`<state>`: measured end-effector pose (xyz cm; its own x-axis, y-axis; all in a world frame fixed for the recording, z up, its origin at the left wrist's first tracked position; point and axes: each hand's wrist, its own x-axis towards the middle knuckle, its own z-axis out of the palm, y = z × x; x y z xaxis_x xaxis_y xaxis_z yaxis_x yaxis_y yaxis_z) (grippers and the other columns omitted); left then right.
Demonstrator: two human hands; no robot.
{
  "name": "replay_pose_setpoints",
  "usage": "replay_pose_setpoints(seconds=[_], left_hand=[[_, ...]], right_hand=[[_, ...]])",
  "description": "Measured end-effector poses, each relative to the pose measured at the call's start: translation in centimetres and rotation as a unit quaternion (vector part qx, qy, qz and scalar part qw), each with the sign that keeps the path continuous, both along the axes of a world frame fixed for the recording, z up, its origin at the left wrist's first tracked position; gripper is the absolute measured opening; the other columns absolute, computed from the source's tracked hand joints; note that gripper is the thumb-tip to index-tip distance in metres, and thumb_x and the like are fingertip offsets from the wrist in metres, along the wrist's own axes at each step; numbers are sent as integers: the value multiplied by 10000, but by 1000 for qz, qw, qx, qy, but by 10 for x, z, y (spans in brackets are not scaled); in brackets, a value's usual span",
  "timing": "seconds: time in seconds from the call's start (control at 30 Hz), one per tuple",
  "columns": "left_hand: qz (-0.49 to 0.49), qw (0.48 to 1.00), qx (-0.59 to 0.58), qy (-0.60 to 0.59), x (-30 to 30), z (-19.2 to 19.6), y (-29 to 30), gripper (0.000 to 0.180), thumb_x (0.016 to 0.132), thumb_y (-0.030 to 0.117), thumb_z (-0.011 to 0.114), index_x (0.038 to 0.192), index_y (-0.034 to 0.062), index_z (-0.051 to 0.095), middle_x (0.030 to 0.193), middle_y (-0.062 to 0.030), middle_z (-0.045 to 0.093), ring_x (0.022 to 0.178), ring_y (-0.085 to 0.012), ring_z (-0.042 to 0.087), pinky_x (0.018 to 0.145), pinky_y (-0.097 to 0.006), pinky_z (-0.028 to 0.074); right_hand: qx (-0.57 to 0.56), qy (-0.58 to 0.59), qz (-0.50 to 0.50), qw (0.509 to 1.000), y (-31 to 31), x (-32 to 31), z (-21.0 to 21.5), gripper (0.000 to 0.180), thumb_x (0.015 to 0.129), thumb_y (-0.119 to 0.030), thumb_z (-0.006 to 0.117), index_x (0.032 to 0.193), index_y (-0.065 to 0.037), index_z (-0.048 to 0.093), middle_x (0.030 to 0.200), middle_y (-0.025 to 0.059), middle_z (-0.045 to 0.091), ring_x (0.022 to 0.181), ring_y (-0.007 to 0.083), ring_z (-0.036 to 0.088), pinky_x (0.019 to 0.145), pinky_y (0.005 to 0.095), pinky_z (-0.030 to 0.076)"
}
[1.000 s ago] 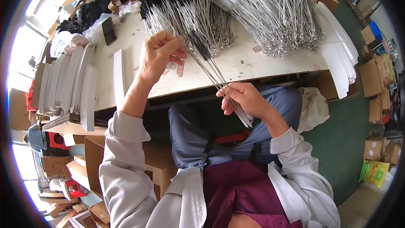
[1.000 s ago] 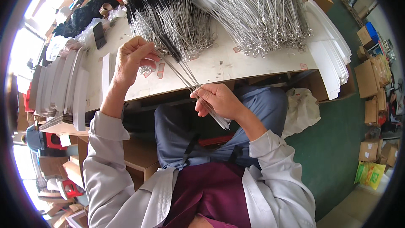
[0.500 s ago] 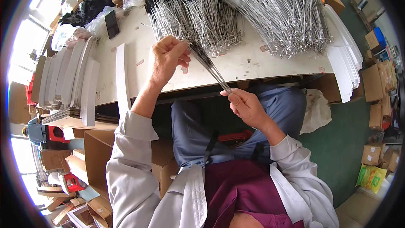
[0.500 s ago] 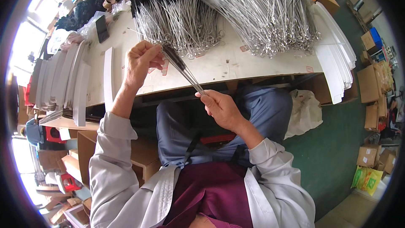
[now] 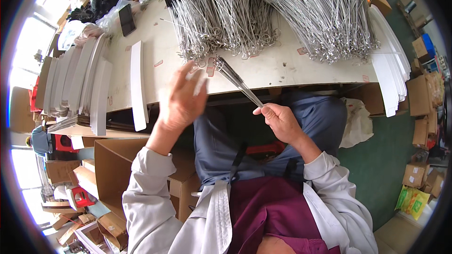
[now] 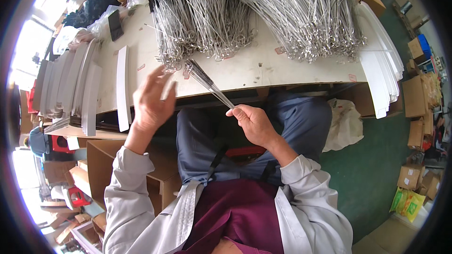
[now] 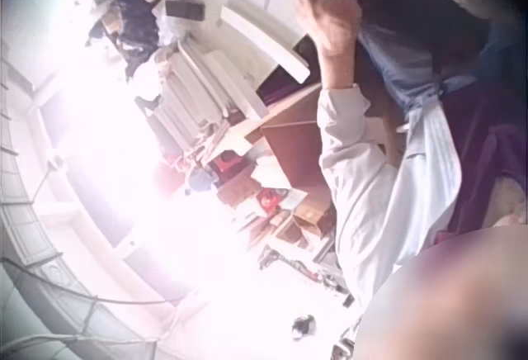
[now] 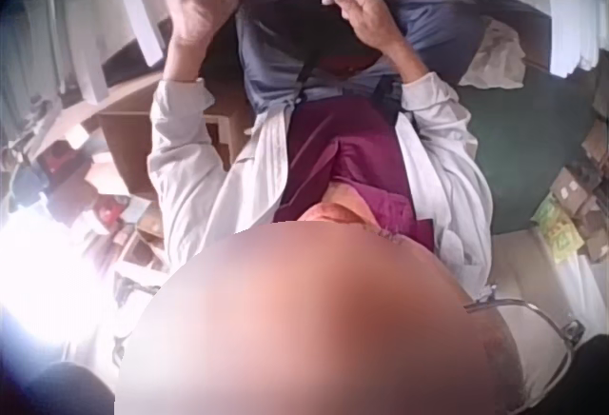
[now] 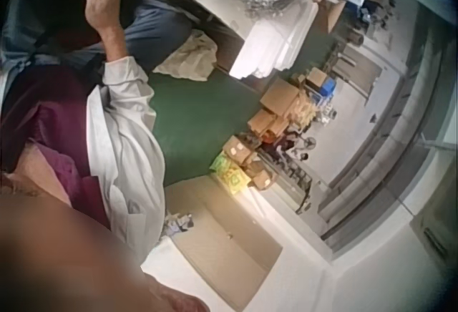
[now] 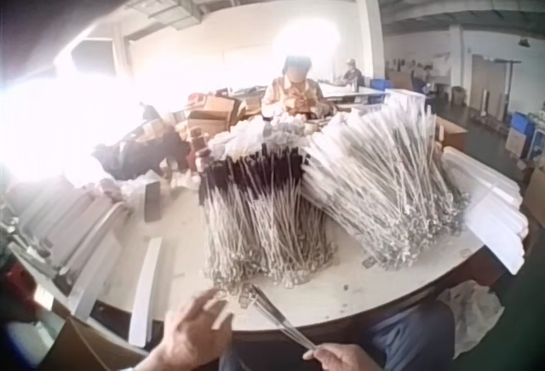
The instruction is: Assembling wire brushes by inserting them into white paper sleeves.
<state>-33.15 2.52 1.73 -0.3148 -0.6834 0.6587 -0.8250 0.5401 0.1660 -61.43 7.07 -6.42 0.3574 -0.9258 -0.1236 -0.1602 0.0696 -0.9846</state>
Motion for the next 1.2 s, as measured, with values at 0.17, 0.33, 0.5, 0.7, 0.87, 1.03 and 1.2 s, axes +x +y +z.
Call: replay_pose_setpoints(seconds=[0.17,0.33,0.5,0.7,0.87,1.03,1.2], left_hand=[[306,943,127,-36,81,-3,-12,485,904,369,723,1143,-48,658,1160,-253,676,1085,-416,656,938,-473,526],[466,800,360,-117,132,-13,-12,714,852,592,703,1143,-58,646,1109,-283,692,1038,-445,671,919,-501,530],[444,845,285,-84,166,-35,-15,525,811,454,715,988,-40,685,994,-232,719,939,-405,695,862,-468,546],[259,731,414,477,176,-23,-9,376,862,348,602,911,-19,670,831,-141,703,668,-219,654,642,-360,534],[23,598,423,680,130,-30,-1,545,922,385,493,1180,-76,628,1062,-216,694,810,-224,659,746,-330,578],[-101,481,385,781,95,-59,0,505,913,308,629,1217,-93,591,1143,-249,663,852,-225,652,780,-325,578],[-93,490,401,768,79,-69,-5,531,883,113,610,1340,-127,488,1201,-289,603,934,-249,634,846,-348,580]], right_hand=[[-38,26,-7,999,-5,-4,6,356,1080,-309,524,1048,-11,717,623,-5,477,590,83,445,547,281,400],[-50,119,19,991,-10,-4,-4,350,1064,-282,543,991,12,717,573,64,472,557,122,454,536,332,395],[-50,120,13,991,-8,-4,4,355,1061,-281,542,980,16,718,581,71,491,558,125,454,540,334,393],[-15,90,42,995,-1,-2,14,369,1068,-299,537,990,15,715,583,2,448,571,87,408,530,295,366],[6,38,96,995,13,10,27,380,1078,-309,528,1003,14,715,595,-39,401,567,69,368,517,269,350],[-3,56,148,987,27,21,39,329,1071,-270,549,1020,5,723,594,30,487,565,96,433,531,291,392],[29,61,184,981,37,23,37,359,1067,-294,554,1023,21,721,694,109,626,624,134,573,610,301,477]])
